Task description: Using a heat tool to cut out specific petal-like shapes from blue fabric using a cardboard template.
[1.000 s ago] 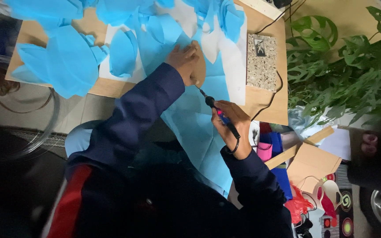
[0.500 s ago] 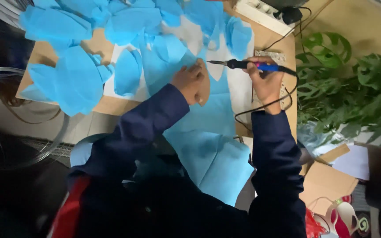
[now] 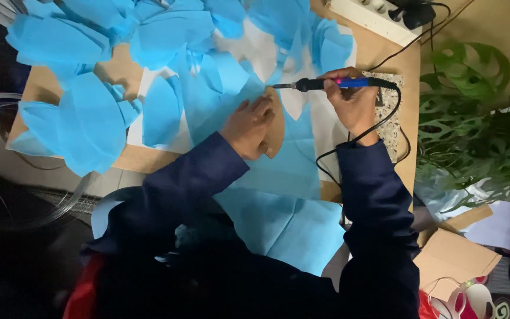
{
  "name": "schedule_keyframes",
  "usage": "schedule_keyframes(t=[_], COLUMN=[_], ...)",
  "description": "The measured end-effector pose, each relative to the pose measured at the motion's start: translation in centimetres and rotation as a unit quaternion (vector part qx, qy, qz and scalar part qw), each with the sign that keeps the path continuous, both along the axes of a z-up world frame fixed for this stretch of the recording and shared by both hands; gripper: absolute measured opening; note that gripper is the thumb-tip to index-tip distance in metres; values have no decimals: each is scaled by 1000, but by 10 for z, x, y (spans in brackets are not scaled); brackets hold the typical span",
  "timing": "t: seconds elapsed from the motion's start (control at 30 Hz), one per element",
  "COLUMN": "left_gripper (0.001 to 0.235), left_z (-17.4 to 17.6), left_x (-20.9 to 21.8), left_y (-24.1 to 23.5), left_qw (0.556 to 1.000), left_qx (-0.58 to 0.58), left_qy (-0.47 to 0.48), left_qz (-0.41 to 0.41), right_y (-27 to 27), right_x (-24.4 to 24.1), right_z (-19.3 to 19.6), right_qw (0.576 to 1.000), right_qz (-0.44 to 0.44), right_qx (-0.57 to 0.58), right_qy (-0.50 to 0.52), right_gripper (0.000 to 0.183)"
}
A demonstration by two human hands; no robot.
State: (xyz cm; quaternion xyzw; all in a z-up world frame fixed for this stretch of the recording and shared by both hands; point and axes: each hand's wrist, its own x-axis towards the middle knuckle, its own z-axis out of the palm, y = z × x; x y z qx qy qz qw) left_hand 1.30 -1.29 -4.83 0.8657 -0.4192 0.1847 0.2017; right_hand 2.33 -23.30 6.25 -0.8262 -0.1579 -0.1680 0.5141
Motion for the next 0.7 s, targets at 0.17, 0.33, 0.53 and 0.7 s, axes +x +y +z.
schedule_keyframes(t=[0.17, 0.33, 0.53, 0.7], left_gripper=[69, 66, 71, 66], left_z=[5, 0, -8, -11], left_x=[0, 0, 4, 3], left_y=[3, 1, 1, -1], left_qw=[999, 999, 1000, 1000], left_qx=[-19, -45, -11, 6], left_qy=[-34, -14, -2, 15], left_qz=[-4, -9, -18, -5], right_y=[0, 2, 2, -3], right_x=[5, 10, 13, 10], right_z=[-1, -5, -3, 2], right_qw=[1000, 1000, 999, 999], right_qz=[-2, 9, 31, 29], right_qx=[4, -7, -14, -33], right_qy=[9, -10, -29, -23], right_gripper=[6, 5, 3, 3])
